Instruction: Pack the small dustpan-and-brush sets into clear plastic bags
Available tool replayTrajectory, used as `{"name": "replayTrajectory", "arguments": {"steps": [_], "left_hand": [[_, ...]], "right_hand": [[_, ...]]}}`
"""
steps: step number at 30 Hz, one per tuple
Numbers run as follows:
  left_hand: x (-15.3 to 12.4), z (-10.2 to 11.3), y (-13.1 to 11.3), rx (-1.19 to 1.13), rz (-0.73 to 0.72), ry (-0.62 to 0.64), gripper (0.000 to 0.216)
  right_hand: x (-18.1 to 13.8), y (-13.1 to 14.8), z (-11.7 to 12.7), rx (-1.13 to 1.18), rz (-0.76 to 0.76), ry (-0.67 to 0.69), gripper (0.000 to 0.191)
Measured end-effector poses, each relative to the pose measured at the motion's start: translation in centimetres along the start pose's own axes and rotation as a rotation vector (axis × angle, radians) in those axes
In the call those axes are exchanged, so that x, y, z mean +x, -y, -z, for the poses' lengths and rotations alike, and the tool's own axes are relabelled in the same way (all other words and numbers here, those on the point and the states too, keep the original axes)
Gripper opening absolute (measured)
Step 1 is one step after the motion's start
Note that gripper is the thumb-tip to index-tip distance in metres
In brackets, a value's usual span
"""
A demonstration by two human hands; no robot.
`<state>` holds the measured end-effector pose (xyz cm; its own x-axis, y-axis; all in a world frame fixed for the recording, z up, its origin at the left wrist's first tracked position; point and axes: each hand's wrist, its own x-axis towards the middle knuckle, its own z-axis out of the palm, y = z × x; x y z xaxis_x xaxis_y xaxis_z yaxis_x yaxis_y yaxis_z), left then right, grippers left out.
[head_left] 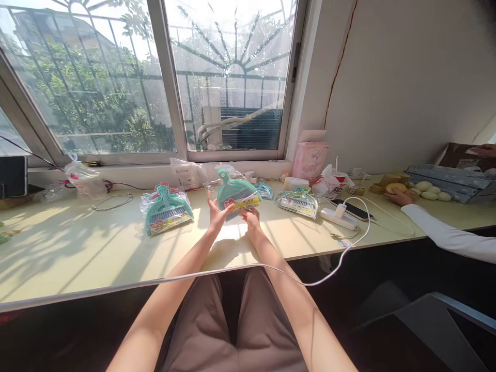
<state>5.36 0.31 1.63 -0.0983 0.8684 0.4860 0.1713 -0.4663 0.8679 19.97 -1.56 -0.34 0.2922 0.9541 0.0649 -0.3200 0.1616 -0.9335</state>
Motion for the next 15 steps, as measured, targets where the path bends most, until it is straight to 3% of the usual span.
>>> {"name": "replayTrajectory", "arguments": {"steps": [7, 12, 15], "left_hand": [[-0.3, 0.4, -0.7, -0.251, -0.056, 0.025, 0.114], [0.4, 0.8, -0.2, -0.449, 0.117, 0.152, 0.084], [0.7, 1.0, 0.2, -0.498, 0.136, 0.171, 0.073]], "right_hand": [[-0.3, -0.1, 0.3, 0.035, -0.042, 0.088, 0.032], [-0.4, 0.3, 0.4, 0.016, -0.047, 0.127, 0.022], [0.1, 0.8, 0.0, 0.032, -0.087, 0.129, 0.024]]}}
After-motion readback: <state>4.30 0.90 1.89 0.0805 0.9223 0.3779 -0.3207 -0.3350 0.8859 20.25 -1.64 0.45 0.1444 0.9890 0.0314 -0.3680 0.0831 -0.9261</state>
